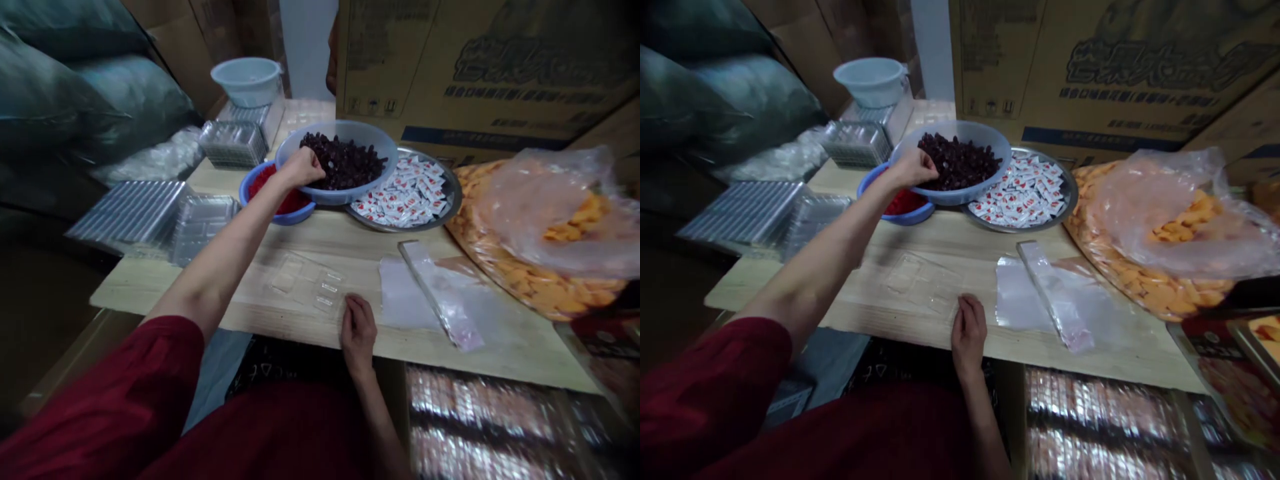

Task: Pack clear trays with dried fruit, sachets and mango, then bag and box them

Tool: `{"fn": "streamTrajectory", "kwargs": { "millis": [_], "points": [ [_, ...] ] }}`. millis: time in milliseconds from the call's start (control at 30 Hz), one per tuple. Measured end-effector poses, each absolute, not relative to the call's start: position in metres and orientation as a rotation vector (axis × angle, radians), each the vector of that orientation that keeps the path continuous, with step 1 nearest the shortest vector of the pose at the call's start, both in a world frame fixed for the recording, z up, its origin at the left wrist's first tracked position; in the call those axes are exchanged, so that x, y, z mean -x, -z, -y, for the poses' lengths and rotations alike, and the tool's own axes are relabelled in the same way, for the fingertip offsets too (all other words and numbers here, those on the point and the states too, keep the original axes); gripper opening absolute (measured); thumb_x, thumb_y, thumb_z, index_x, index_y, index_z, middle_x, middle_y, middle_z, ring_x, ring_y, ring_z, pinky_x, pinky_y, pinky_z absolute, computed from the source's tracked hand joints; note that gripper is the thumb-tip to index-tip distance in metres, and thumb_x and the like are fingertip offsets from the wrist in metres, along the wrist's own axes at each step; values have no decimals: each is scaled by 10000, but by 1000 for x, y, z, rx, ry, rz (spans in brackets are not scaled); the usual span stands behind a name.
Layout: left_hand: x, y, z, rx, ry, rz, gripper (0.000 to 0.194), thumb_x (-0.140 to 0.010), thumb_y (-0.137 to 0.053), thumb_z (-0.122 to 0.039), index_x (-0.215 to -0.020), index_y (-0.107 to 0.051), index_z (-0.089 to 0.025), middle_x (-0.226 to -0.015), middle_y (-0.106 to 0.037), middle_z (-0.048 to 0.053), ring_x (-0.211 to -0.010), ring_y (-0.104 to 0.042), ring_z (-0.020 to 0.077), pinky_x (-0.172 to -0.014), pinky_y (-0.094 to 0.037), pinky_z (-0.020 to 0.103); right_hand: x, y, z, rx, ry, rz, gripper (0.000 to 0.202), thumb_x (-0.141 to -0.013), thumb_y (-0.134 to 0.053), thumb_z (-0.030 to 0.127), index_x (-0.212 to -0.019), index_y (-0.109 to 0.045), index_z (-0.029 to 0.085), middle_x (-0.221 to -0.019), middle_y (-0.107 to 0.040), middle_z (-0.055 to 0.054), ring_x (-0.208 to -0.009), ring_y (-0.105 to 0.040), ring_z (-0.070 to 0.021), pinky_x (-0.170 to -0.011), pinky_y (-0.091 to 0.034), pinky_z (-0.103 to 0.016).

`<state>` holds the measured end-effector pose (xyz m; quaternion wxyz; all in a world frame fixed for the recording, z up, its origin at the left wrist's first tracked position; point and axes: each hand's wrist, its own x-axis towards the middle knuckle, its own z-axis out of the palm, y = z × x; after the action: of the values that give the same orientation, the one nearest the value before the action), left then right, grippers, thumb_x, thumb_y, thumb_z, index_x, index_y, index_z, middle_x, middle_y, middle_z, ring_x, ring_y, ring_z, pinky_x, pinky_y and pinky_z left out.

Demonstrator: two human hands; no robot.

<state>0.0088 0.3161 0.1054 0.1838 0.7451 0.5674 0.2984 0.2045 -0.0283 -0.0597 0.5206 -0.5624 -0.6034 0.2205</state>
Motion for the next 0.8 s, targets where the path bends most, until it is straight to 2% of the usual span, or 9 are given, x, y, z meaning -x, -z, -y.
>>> {"fn": "streamTrajectory", "kwargs": {
  "millis": [167, 300, 367, 467, 600, 800],
  "points": [
    [-1, -109, -307, -1882, -1408, -1608, 58, -815, -645, -90, -828, -620, -140, -756, -617, -3, -787, -639, 135, -799, -489, 282, -206, 59, 29, 1353, -541, 1444, 304, -1013, -453, 214, -1201, -692, 212, -1178, -661, -115, -1149, -630, -221, -1013, -544, -447],
    [-1, -120, -249, -1694, -1729, -1387, 131, -922, -582, -139, -1049, -585, -171, -851, -629, -7, -749, -614, 91, -761, -505, 244, -206, 55, 34, 1322, -508, 1460, 309, -1013, -463, 207, -1234, -678, 227, -1188, -658, -113, -1148, -631, -227, -1009, -545, -468],
    [0, -113, -202, -1797, -1660, -1231, 188, -948, -606, -247, -1129, -624, -203, -924, -649, 7, -806, -636, 111, -802, -523, 270, -205, 51, 38, 1308, -471, 1490, 309, -1005, -488, 196, -1252, -669, 245, -1191, -655, -110, -1150, -624, -234, -997, -546, -482],
    [3, -85, -131, -1875, -1291, -1272, 203, -895, -678, -328, -1048, -687, -195, -886, -681, 24, -785, -642, 152, -771, -533, 309, -199, 45, 44, 1288, -437, 1566, 318, -988, -544, 186, -1272, -657, 273, -1209, -648, -103, -1191, -593, -248, -1013, -531, -507],
    [0, -43, -79, -1865, -983, -1298, 155, -896, -642, -309, -999, -689, -203, -862, -687, 24, -765, -621, 166, -722, -515, 312, -192, 47, 47, 1304, -435, 1707, 326, -972, -612, 228, -1288, -652, 294, -1321, -617, -95, -1339, -499, -282, -1088, -473, -562],
    [-33, -8, -84, -2206, -721, -1071, 95, -913, -591, -193, -952, -674, -218, -940, -689, 62, -923, -644, 210, -846, -518, 354, -189, 55, 42, 1300, -403, 1804, 310, -972, -624, 216, -1276, -653, 267, -1371, -597, -93, -1394, -443, -279, -1117, -457, -547]
  ]
}}
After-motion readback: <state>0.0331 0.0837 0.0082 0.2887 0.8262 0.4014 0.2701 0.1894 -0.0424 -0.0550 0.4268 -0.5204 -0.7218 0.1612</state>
